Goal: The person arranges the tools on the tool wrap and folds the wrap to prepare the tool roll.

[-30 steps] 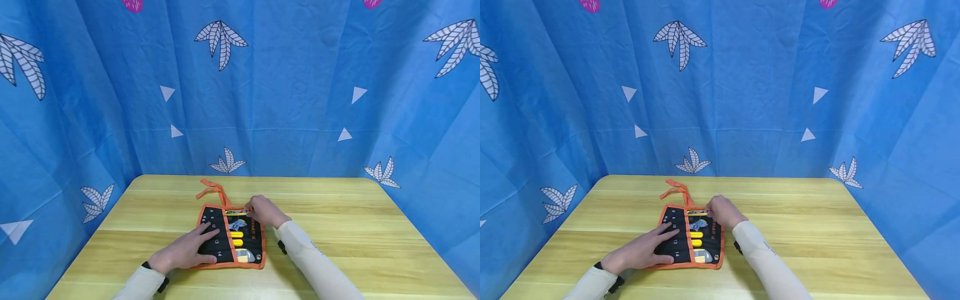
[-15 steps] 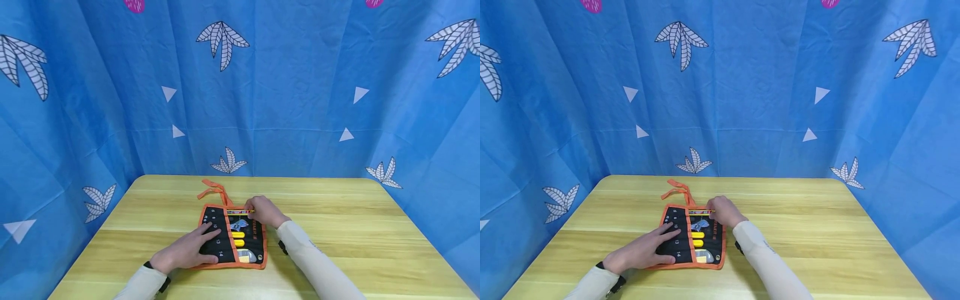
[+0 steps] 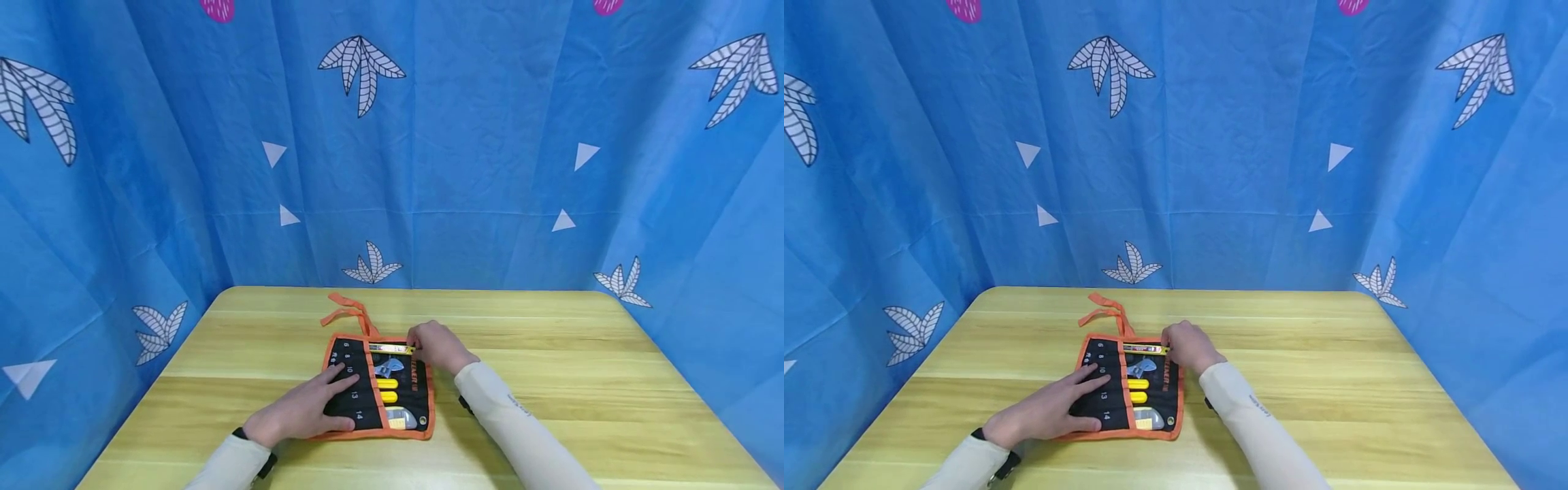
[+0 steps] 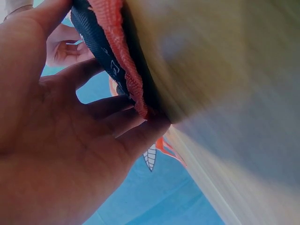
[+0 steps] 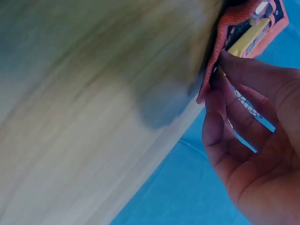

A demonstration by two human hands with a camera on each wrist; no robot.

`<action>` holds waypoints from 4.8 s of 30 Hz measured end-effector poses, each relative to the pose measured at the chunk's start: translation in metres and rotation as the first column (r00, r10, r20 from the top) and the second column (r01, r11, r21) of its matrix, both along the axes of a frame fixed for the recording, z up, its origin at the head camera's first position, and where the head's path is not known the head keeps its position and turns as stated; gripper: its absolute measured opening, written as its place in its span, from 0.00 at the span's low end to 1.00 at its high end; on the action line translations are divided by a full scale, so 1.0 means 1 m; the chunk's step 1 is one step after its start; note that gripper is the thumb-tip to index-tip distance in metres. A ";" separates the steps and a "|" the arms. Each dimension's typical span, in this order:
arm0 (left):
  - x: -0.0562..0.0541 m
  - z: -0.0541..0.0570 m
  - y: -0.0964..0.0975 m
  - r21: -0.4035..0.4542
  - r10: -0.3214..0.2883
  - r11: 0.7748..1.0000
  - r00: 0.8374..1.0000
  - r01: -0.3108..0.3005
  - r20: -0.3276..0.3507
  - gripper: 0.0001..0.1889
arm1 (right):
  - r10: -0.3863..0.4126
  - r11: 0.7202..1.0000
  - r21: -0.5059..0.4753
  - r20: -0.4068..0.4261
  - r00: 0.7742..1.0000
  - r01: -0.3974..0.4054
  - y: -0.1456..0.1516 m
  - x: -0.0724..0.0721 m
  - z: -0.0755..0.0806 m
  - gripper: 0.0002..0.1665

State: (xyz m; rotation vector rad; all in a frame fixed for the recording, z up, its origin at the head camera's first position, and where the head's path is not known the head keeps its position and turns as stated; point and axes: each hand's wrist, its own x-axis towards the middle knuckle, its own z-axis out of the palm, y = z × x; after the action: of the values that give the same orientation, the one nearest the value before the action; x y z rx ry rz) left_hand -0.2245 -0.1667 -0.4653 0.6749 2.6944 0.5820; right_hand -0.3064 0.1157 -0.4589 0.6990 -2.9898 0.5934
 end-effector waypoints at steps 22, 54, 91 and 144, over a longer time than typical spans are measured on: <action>0.002 0.002 0.003 -0.024 0.027 0.999 1.000 -0.027 -0.004 0.43 | 0.007 0.997 -0.082 0.016 1.000 -0.006 -0.007 0.005 0.001 0.10; -0.001 -0.001 0.003 -0.032 0.033 0.999 0.999 -0.033 0.004 0.43 | 0.028 0.992 -0.124 0.040 0.999 -0.023 -0.023 0.007 0.001 0.12; 0.003 0.001 0.003 0.002 0.017 1.000 1.000 -0.017 0.008 0.43 | 0.089 0.981 -0.183 0.168 0.982 -0.057 -0.034 0.011 0.003 0.15; 0.012 0.020 0.005 -0.077 -0.076 0.995 0.995 0.070 -0.071 0.44 | 0.243 0.970 0.018 -0.006 0.970 -0.243 0.013 0.088 0.011 0.18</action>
State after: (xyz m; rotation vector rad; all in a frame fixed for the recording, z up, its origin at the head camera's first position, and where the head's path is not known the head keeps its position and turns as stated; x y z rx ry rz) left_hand -0.2124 -0.1621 -0.4458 0.7858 2.7305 0.4448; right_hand -0.2183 0.1288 -0.4480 1.0770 -2.9257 0.5712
